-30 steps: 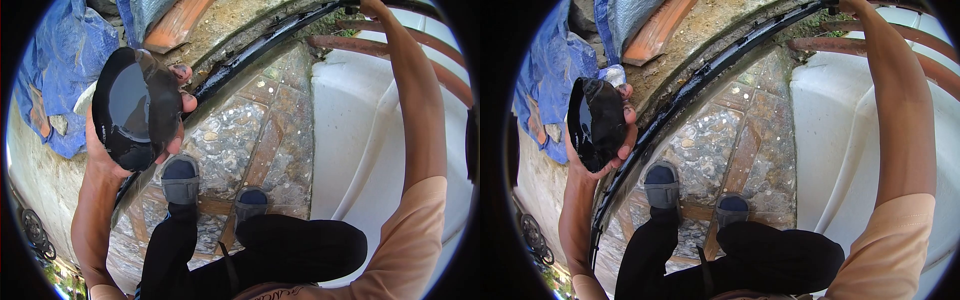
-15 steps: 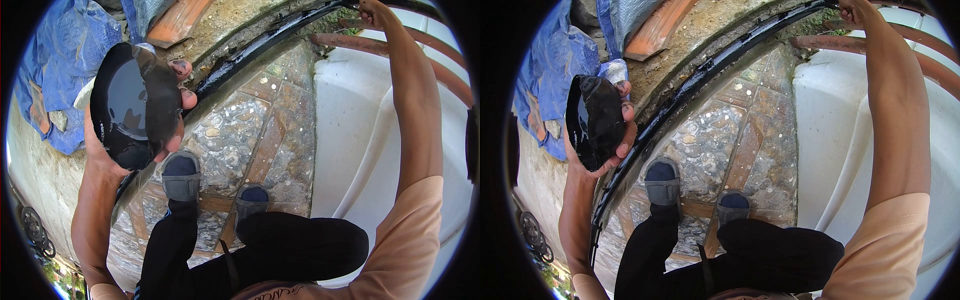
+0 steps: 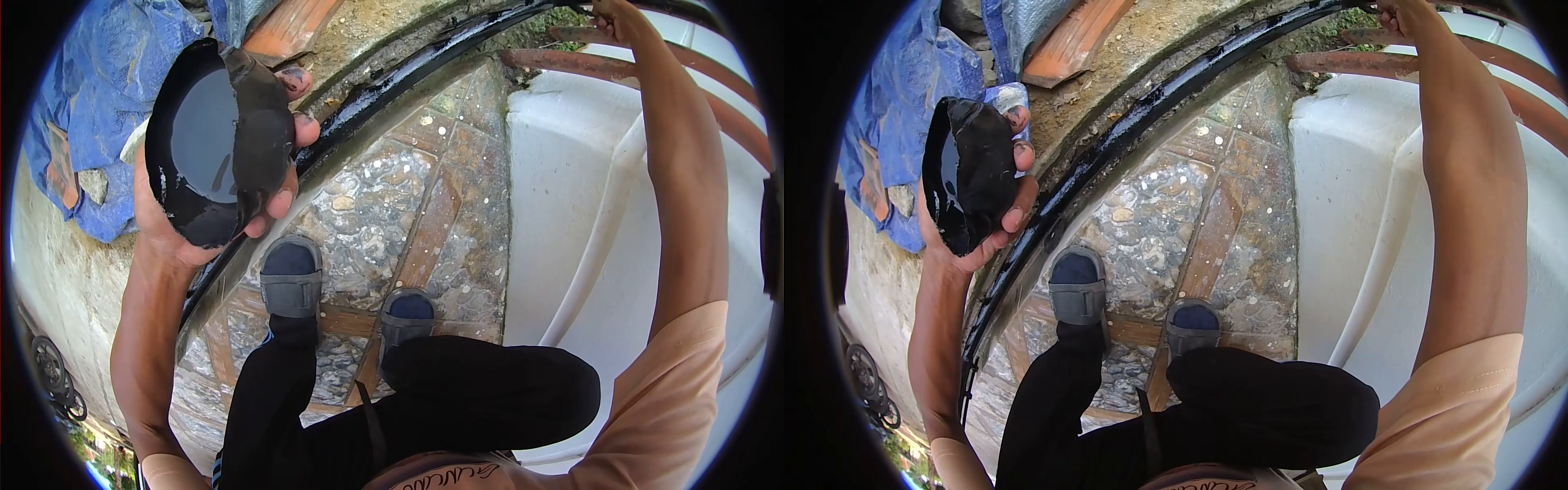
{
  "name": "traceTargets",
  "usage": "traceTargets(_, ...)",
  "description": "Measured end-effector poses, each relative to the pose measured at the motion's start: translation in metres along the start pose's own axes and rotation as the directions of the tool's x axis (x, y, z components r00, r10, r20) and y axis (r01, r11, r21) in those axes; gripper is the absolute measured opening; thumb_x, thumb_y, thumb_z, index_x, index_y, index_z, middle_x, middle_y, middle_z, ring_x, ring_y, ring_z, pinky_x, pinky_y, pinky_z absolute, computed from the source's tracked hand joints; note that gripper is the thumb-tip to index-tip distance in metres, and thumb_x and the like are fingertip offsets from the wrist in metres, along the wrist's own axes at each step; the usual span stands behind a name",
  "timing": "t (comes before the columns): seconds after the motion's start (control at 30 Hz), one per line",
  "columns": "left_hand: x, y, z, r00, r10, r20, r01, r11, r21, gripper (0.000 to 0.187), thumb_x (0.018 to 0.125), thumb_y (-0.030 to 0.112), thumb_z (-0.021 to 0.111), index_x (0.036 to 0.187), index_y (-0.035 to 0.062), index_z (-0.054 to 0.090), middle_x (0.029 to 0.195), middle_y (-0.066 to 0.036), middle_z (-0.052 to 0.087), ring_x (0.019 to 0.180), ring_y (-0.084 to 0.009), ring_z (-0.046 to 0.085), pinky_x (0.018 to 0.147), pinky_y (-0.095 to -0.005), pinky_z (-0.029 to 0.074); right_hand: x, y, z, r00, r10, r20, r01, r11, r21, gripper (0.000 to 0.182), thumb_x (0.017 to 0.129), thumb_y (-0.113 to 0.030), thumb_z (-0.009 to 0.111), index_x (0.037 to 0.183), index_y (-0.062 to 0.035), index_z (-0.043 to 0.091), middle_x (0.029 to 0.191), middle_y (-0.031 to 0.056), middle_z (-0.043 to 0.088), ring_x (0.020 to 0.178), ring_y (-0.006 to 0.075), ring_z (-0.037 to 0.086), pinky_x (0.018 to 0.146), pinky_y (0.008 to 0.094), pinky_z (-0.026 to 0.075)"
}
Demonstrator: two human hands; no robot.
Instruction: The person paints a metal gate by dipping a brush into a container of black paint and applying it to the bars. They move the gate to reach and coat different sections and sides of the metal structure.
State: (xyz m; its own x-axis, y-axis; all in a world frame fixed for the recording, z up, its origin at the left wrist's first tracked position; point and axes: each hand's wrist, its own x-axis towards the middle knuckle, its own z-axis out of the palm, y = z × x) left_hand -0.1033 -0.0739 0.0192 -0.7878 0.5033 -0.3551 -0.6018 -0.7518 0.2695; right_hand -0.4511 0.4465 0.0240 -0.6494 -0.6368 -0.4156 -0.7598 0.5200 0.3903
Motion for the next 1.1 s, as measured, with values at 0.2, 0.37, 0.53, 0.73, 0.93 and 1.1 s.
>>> traceTargets(0.2,0.003,0.001,-0.007,0.999,-0.04,0.026,0.04,0.999,-0.023,0.073,0.097,0.052,0.037,0.141,-0.0052,0.032,0.111,-0.024,0.06,0.066,-0.033,0.061,0.039,-0.0335,0.053,0.013,-0.018,0.019,0.997,0.077,0.001,-0.075,0.975,0.21,0.014,0.067,-0.021,0.068,0.067,-0.0068,0.066,0.072,0.0163,0.06,0.067,0.0385,0.055,0.062,0.0456,0.047)
traceTargets(0.37,0.003,-0.001,-0.008,0.998,-0.058,0.004,0.058,0.994,-0.089,0.07,0.098,0.051,0.038,0.141,-0.0043,0.032,0.113,-0.025,0.058,0.068,-0.0341,0.062,0.041,-0.0362,0.055,0.008,-0.025,0.005,0.974,0.205,-0.092,-0.156,0.911,0.382,0.013,0.073,-0.013,0.061,0.064,-0.0036,0.064,0.061,0.0171,0.059,0.049,0.0244,0.053,0.045,0.0359,0.041)
traceTargets(0.53,0.006,-0.002,-0.001,0.997,-0.056,0.055,0.059,0.997,-0.056,0.07,0.097,0.05,0.039,0.141,-0.0041,0.03,0.114,-0.025,0.058,0.069,-0.0352,0.062,0.043,-0.0373,0.057,-0.001,-0.037,-0.038,0.956,0.174,-0.235,-0.127,0.971,0.201,0.008,0.074,-0.011,0.062,0.076,-0.0049,0.066,0.075,0.0168,0.062,0.055,0.0356,0.053,0.051,0.0397,0.046)
traceTargets(0.73,0.011,-0.006,0.005,0.994,-0.075,0.085,0.079,0.996,-0.048,0.072,0.096,0.051,0.041,0.141,-0.0045,0.03,0.114,-0.025,0.058,0.068,-0.0351,0.062,0.042,-0.0365,0.056,0.026,-0.001,0.009,0.975,-0.193,0.112,0.192,0.981,0.015,0.016,0.063,-0.018,0.068,0.053,-0.0076,0.061,0.055,0.017,0.053,0.056,0.0355,0.054,0.056,0.0433,0.046)
traceTargets(0.93,0.004,-0.006,-0.005,0.996,-0.08,0.027,0.081,0.996,-0.03,0.072,0.096,0.051,0.041,0.141,-0.0046,0.031,0.113,-0.025,0.058,0.067,-0.0339,0.061,0.041,-0.0354,0.055,0.026,-0.008,0.036,0.959,-0.263,0.107,0.255,0.963,0.082,0.016,0.061,-0.015,0.072,0.053,-0.0072,0.06,0.056,0.0145,0.056,0.055,0.0329,0.053,0.052,0.0403,0.043)
traceTargets(1.1,-0.001,-0.007,-0.01,0.998,-0.058,-0.007,0.058,0.998,-0.022,0.07,0.097,0.049,0.04,0.141,-0.0044,0.03,0.111,-0.025,0.058,0.067,-0.0343,0.061,0.041,-0.0358,0.056,0.046,0.003,0.048,0.79,0.017,0.613,-0.172,0.966,0.194,0.01,0.067,-0.009,0.067,0.058,-0.0061,0.064,0.056,0.0091,0.058,0.05,0.0247,0.052,0.048,0.0377,0.041)
